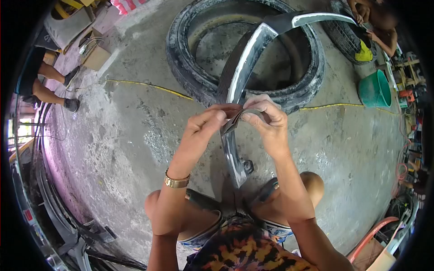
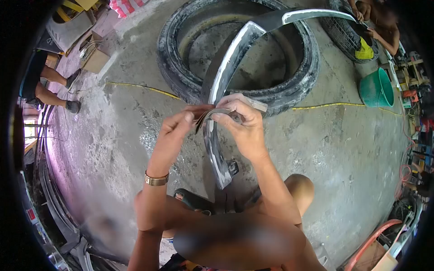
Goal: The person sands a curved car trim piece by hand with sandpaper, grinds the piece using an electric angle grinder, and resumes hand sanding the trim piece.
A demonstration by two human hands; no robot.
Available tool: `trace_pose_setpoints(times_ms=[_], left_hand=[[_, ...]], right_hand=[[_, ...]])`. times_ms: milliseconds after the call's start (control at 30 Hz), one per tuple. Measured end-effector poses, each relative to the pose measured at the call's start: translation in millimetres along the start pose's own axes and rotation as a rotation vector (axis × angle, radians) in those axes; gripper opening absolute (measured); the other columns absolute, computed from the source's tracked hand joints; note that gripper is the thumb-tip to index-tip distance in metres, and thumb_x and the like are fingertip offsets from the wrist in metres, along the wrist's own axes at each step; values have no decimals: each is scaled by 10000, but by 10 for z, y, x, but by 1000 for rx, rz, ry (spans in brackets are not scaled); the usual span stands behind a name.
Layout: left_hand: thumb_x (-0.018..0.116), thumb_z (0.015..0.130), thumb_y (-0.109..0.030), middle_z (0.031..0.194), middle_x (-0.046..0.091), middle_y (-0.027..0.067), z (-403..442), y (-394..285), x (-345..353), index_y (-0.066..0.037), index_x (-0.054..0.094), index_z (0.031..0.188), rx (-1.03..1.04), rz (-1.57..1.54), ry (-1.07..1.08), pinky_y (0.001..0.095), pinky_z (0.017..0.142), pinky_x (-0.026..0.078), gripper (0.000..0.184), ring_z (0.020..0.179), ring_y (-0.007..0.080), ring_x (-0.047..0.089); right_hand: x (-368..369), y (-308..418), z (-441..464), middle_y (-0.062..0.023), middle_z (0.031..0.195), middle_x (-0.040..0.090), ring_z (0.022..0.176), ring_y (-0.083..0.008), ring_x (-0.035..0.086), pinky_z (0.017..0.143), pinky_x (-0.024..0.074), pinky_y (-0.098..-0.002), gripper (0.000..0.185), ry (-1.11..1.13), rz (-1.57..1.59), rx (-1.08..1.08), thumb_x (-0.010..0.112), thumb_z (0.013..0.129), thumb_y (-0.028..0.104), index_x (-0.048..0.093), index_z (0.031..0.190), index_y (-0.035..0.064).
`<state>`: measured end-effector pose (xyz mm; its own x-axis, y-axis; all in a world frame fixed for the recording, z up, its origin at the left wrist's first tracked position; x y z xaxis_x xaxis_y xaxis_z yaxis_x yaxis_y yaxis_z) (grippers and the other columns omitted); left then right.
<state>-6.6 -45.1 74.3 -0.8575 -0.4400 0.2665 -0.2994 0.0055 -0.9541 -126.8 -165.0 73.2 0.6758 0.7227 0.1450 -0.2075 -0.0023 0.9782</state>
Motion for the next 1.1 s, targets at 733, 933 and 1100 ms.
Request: trace_pose_setpoints(times_ms=[733, 933, 1100], left_hand=[[739, 904, -28, 993, 625, 10, -115, 10, 215, 0, 651, 1166, 228, 277, -240, 214, 761, 463, 278, 867, 59, 562], [661, 936, -52, 1020, 602, 41, -105, -8, 138, 32, 597, 1123, 62, 494, -48, 257, 817, 468, 214, 936, 105, 552], [638, 948, -102, 1018, 621, 59, -53, 149, 213, 17, 612, 1071, 119, 599, 125, 291, 842, 471, 173, 948, 136, 569]], right_hand=[[-87, 177, -73, -44, 1126, 624, 1008, -133, 564, 847, 451, -287, 481, 48, -8, 6, 811, 827, 202, 628, 1248, 60], [-140, 114, -177, -49, 805, 590, 781, -119, 583, 715, 473, -295, 222, -20, -52, 68, 802, 838, 136, 656, 946, 9], [-181, -2, -410, -118, 796, 535, 708, -228, 563, 631, 441, -388, 264, -145, -125, -129, 800, 803, 116, 575, 893, 14]])
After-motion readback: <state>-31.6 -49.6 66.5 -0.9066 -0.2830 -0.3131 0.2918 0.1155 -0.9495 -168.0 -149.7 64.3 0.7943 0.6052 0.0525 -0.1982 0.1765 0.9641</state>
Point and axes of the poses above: each hand's wrist, its own z-axis towards the middle knuckle, its own x-axis out of the palm, y = z × x, the point moved 6 cm from there along z, towards the middle knuckle
